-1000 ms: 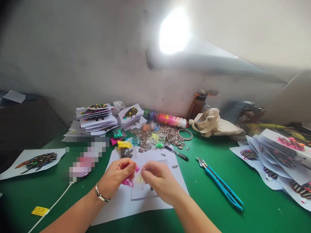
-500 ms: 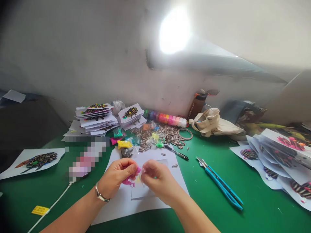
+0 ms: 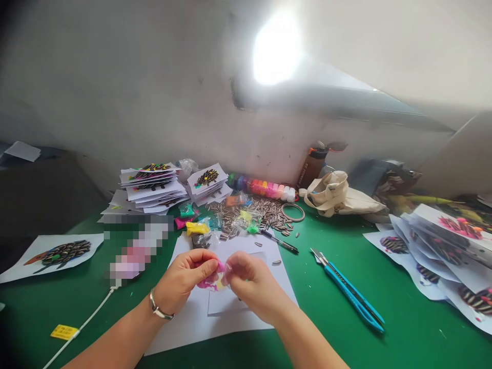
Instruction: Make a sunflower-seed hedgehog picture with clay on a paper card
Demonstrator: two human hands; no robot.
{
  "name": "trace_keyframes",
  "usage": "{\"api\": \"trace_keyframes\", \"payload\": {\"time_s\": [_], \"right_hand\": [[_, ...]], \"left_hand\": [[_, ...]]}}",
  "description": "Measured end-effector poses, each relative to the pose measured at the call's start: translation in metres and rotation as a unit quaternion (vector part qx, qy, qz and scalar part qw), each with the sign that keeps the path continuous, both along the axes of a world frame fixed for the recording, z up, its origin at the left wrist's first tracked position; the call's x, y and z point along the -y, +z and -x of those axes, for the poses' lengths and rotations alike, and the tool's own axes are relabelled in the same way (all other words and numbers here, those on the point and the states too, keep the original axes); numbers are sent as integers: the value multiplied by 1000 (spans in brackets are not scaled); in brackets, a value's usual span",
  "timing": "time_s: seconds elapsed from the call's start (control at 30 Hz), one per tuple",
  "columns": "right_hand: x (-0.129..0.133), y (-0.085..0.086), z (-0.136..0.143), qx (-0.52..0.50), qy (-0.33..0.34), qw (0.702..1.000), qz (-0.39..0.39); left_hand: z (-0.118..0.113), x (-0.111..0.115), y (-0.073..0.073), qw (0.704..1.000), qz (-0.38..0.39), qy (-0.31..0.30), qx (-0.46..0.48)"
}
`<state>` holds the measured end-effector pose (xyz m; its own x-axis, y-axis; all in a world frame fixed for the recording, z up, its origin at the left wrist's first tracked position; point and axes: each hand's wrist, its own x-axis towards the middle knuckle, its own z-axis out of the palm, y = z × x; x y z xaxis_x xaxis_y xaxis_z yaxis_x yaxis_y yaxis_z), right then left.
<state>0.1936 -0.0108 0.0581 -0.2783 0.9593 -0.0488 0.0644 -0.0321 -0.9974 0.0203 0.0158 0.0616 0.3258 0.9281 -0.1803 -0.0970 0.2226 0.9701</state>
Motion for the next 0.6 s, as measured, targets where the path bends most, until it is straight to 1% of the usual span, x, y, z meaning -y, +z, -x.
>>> {"api": "trace_keyframes", "payload": {"time_s": [0.13,0.2,0.27,0.3,0.33,0.37,0.4,0.43,0.47,0.5,0.53,0.6], "right_hand": [[1,8,-2,-30,45,998,45],[0,10,-2,-43,50,996,59],[-1,10,-1,-62,32,995,67],[-2,10,0,-74,17,995,69],[-2,9,2,-83,-1,994,70],[-3,7,3,-87,-22,994,69],[-4,6,4,-84,-42,993,65],[-4,5,4,-75,-61,994,56],[-4,4,5,-63,-77,994,45],[-4,2,5,-51,-86,994,37],[-4,1,5,-41,-89,995,31],[-3,-1,5,-28,-79,996,25]], "left_hand": [[0,-1,-1,1000,8,-9,10],[1,-2,-3,1000,9,-18,-1],[2,-1,-4,998,-21,0,-60],[4,0,-4,992,-62,25,-103],[5,1,-4,980,-122,58,-149],[6,3,-3,957,-194,95,-192],[7,5,-2,927,-272,126,-224],[7,7,-2,896,-342,140,-247],[7,10,-1,869,-397,137,-261],[6,12,-1,853,-431,121,-270],[5,14,-2,845,-447,96,-276],[2,17,-5,849,-440,47,-288]]}}
